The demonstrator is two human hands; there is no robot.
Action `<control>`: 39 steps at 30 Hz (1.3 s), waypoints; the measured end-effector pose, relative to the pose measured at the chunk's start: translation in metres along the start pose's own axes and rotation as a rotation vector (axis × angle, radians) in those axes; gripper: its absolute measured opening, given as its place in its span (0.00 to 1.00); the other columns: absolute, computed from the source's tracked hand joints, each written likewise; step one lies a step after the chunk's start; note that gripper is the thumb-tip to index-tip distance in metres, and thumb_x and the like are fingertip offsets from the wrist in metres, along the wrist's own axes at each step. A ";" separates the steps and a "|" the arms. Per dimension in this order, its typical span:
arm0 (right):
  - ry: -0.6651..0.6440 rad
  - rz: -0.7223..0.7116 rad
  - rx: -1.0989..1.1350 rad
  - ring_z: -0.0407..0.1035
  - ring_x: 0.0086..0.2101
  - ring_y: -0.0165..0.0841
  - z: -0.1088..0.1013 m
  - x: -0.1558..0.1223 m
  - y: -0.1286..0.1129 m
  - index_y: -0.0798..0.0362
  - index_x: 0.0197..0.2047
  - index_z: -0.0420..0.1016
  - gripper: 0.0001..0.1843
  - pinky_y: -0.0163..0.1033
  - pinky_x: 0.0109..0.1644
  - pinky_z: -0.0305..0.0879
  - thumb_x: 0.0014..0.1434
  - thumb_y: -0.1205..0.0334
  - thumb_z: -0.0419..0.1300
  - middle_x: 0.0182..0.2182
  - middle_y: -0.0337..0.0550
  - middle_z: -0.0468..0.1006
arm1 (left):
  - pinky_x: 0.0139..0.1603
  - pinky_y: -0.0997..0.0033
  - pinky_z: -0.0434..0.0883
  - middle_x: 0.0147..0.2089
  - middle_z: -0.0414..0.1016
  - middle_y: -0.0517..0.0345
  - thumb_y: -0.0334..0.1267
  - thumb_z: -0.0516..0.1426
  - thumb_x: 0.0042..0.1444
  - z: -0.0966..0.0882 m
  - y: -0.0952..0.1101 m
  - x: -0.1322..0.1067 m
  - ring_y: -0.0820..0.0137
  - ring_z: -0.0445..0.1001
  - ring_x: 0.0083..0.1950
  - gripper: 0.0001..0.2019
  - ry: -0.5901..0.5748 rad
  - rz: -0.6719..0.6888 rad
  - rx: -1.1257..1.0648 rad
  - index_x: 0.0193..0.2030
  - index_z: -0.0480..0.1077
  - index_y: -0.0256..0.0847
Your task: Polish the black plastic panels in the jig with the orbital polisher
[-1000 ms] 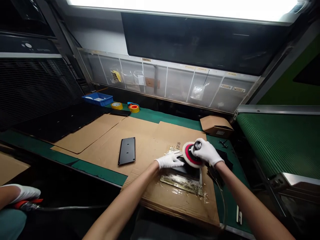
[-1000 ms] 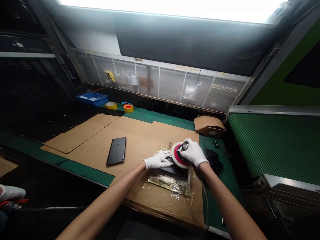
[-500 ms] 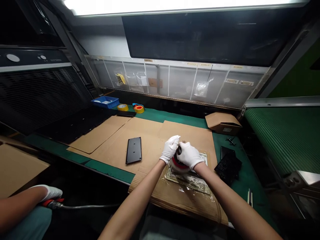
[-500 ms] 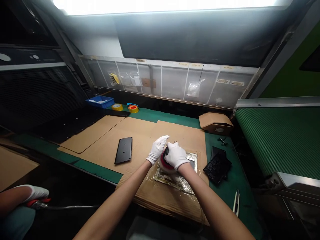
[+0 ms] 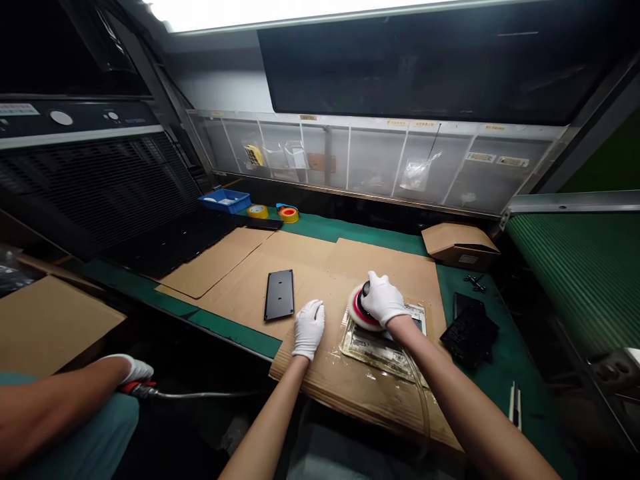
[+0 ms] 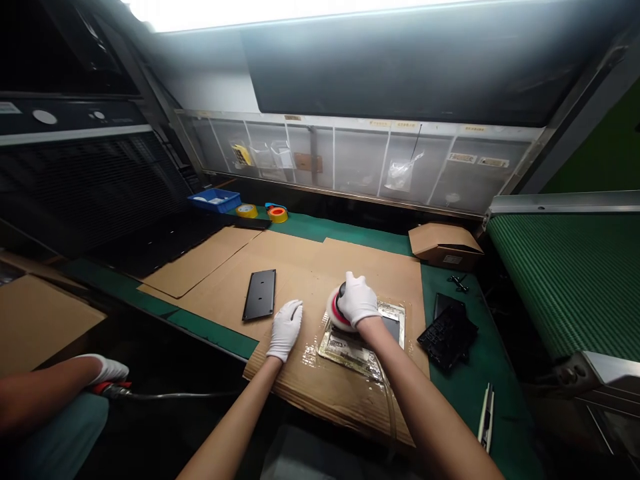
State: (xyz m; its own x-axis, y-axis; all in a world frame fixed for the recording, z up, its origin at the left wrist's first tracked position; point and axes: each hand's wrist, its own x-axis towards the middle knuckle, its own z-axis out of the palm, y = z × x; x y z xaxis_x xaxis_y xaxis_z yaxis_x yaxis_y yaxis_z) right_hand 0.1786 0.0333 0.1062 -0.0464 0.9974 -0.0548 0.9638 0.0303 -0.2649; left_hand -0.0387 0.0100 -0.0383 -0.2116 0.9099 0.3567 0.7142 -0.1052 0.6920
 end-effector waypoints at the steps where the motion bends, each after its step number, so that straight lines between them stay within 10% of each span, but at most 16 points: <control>1: -0.002 0.001 0.000 0.76 0.37 0.43 0.001 -0.002 0.000 0.51 0.57 0.66 0.20 0.43 0.41 0.68 0.64 0.55 0.53 0.44 0.53 0.71 | 0.66 0.53 0.69 0.53 0.80 0.46 0.40 0.51 0.64 0.002 -0.002 0.000 0.58 0.77 0.56 0.15 0.011 0.012 0.014 0.47 0.78 0.40; 25: -0.099 -0.103 -0.080 0.75 0.36 0.42 -0.001 -0.011 0.002 0.49 0.48 0.71 0.14 0.41 0.37 0.65 0.63 0.52 0.54 0.42 0.51 0.72 | 0.61 0.54 0.72 0.52 0.81 0.50 0.33 0.56 0.63 0.007 0.001 -0.005 0.58 0.78 0.54 0.10 0.021 0.093 0.139 0.44 0.80 0.41; 39: -0.025 0.104 -0.149 0.74 0.36 0.41 -0.011 -0.029 0.040 0.47 0.53 0.72 0.19 0.40 0.37 0.63 0.64 0.48 0.53 0.43 0.49 0.71 | 0.61 0.54 0.72 0.52 0.81 0.49 0.34 0.55 0.63 0.005 0.002 -0.003 0.58 0.78 0.54 0.11 -0.007 0.121 0.125 0.44 0.80 0.41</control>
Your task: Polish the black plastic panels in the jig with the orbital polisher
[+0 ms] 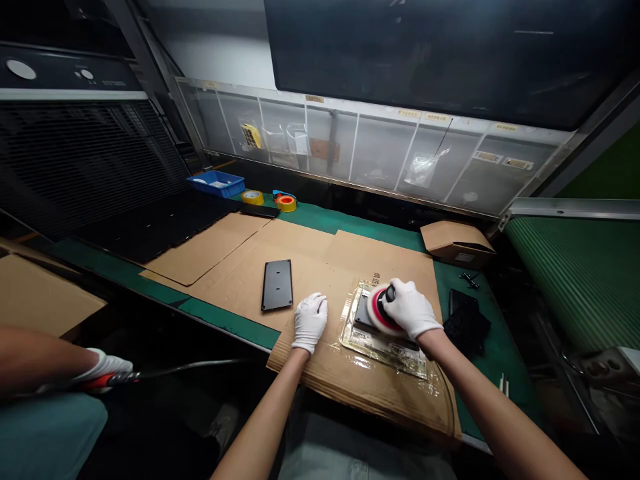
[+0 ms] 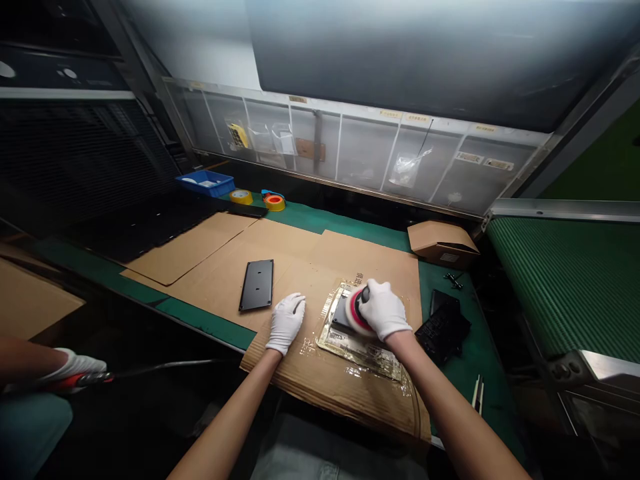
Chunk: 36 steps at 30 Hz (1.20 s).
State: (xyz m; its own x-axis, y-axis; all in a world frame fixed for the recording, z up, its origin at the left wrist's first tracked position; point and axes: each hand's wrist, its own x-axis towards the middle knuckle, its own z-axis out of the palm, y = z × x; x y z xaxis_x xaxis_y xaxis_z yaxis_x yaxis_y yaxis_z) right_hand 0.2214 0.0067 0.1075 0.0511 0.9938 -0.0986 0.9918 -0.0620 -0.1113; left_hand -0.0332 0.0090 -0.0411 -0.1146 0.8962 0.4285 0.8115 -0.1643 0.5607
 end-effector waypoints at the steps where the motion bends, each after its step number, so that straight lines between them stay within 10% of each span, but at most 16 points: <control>1: 0.013 0.031 -0.009 0.74 0.36 0.41 -0.001 0.001 0.001 0.47 0.53 0.72 0.18 0.40 0.37 0.63 0.65 0.49 0.52 0.43 0.50 0.70 | 0.61 0.54 0.72 0.52 0.81 0.49 0.34 0.55 0.63 0.000 0.000 0.000 0.58 0.78 0.54 0.11 -0.002 0.000 0.001 0.44 0.80 0.41; 18: -0.058 -0.299 0.084 0.72 0.34 0.37 0.002 -0.014 -0.014 0.48 0.49 0.72 0.15 0.37 0.36 0.61 0.64 0.49 0.55 0.40 0.47 0.72 | 0.61 0.55 0.73 0.52 0.81 0.50 0.36 0.54 0.63 -0.001 0.000 0.001 0.58 0.78 0.54 0.12 -0.022 0.021 0.010 0.43 0.80 0.42; 25: 0.037 0.082 -0.025 0.73 0.34 0.40 -0.005 0.000 0.023 0.47 0.53 0.71 0.17 0.40 0.37 0.62 0.66 0.50 0.51 0.43 0.50 0.70 | 0.61 0.53 0.72 0.53 0.80 0.48 0.35 0.54 0.63 0.002 0.000 0.002 0.57 0.78 0.55 0.12 -0.033 0.019 0.005 0.44 0.79 0.40; 32: -0.028 -0.199 0.080 0.71 0.33 0.35 0.008 -0.045 0.032 0.44 0.54 0.71 0.17 0.37 0.34 0.58 0.66 0.48 0.55 0.43 0.45 0.72 | 0.62 0.53 0.72 0.53 0.80 0.48 0.36 0.54 0.63 0.003 -0.004 0.002 0.57 0.78 0.55 0.12 -0.027 0.033 0.016 0.44 0.80 0.41; 36: -0.002 -0.075 0.044 0.72 0.34 0.38 -0.002 -0.013 0.034 0.45 0.53 0.72 0.18 0.38 0.34 0.59 0.65 0.47 0.54 0.42 0.47 0.71 | 0.62 0.52 0.72 0.54 0.80 0.47 0.36 0.54 0.63 0.003 -0.003 0.002 0.56 0.78 0.55 0.12 -0.033 0.041 0.033 0.44 0.80 0.40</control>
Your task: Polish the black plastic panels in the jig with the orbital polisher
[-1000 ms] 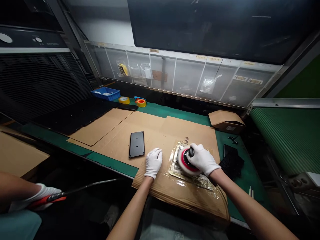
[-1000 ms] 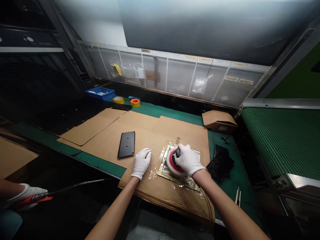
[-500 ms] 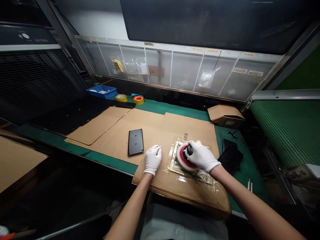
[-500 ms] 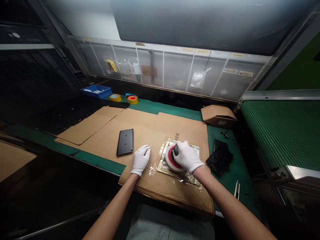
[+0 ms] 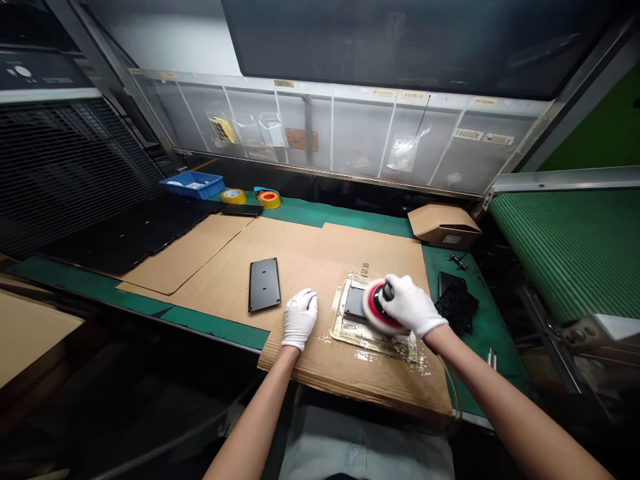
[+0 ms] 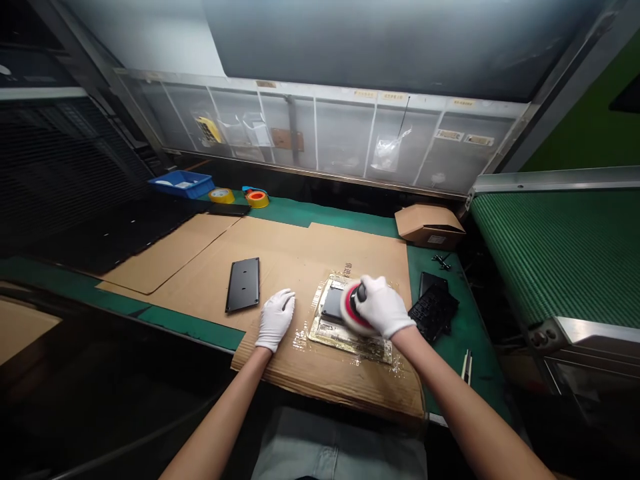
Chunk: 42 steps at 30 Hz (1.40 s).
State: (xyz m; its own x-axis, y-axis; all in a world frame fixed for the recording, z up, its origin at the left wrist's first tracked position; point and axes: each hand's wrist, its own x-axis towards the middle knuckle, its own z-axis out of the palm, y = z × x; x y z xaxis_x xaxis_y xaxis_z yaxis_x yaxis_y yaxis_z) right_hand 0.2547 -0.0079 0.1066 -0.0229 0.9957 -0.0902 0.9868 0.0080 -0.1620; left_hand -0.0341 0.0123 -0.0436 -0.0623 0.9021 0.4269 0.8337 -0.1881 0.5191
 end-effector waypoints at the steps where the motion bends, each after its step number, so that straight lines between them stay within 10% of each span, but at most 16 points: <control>1: 0.008 0.052 -0.019 0.73 0.35 0.39 -0.004 0.012 0.001 0.46 0.52 0.73 0.18 0.38 0.35 0.59 0.66 0.48 0.53 0.42 0.48 0.71 | 0.62 0.52 0.72 0.54 0.80 0.47 0.36 0.54 0.63 0.000 0.000 0.000 0.56 0.78 0.55 0.12 -0.001 0.003 -0.001 0.44 0.80 0.40; 5: -0.015 0.081 -0.031 0.73 0.36 0.40 -0.011 0.022 0.003 0.46 0.52 0.74 0.17 0.38 0.36 0.60 0.64 0.50 0.55 0.43 0.49 0.72 | 0.62 0.53 0.72 0.53 0.80 0.48 0.36 0.54 0.63 0.001 -0.002 0.000 0.57 0.78 0.55 0.12 0.007 0.011 -0.017 0.44 0.80 0.41; 12: -0.064 -0.162 0.086 0.69 0.31 0.33 0.013 -0.051 -0.004 0.41 0.56 0.72 0.19 0.35 0.34 0.57 0.63 0.50 0.58 0.43 0.44 0.74 | 0.62 0.54 0.72 0.53 0.80 0.48 0.37 0.54 0.64 0.002 -0.002 0.000 0.57 0.78 0.55 0.12 0.005 0.012 -0.025 0.45 0.79 0.41; 21: -0.006 0.028 0.042 0.71 0.34 0.37 -0.014 0.043 0.027 0.50 0.53 0.75 0.20 0.37 0.35 0.55 0.59 0.52 0.60 0.42 0.51 0.76 | 0.63 0.55 0.72 0.53 0.81 0.48 0.37 0.53 0.63 0.002 -0.003 0.001 0.59 0.78 0.55 0.13 0.005 0.022 -0.041 0.45 0.79 0.40; 29: 0.036 -0.062 0.131 0.68 0.30 0.32 0.009 -0.034 0.043 0.43 0.53 0.75 0.19 0.35 0.37 0.60 0.60 0.47 0.60 0.40 0.43 0.74 | 0.63 0.54 0.72 0.53 0.80 0.48 0.38 0.54 0.63 0.006 -0.005 0.001 0.58 0.78 0.55 0.13 0.016 0.038 -0.050 0.44 0.80 0.41; 37: -0.003 -0.006 0.020 0.67 0.31 0.34 -0.010 0.019 0.057 0.48 0.49 0.76 0.18 0.36 0.36 0.58 0.59 0.48 0.61 0.39 0.46 0.74 | 0.63 0.54 0.72 0.52 0.81 0.48 0.39 0.53 0.63 0.004 -0.004 0.003 0.58 0.78 0.55 0.13 0.008 0.054 -0.050 0.44 0.80 0.41; 42: 0.028 -0.057 0.126 0.68 0.31 0.32 0.000 -0.019 0.068 0.46 0.50 0.75 0.18 0.35 0.37 0.59 0.59 0.49 0.61 0.37 0.43 0.73 | 0.63 0.53 0.72 0.52 0.81 0.47 0.39 0.53 0.63 0.006 -0.005 0.003 0.57 0.78 0.54 0.14 0.026 0.057 -0.052 0.44 0.80 0.40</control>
State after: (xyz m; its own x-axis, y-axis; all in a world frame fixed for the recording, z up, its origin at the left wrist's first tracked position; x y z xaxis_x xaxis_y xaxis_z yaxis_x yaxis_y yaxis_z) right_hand 0.3224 -0.0266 0.0977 -0.0721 0.9961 -0.0504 0.9560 0.0546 -0.2883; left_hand -0.0349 0.0182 -0.0490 -0.0301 0.8793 0.4754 0.8068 -0.2594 0.5309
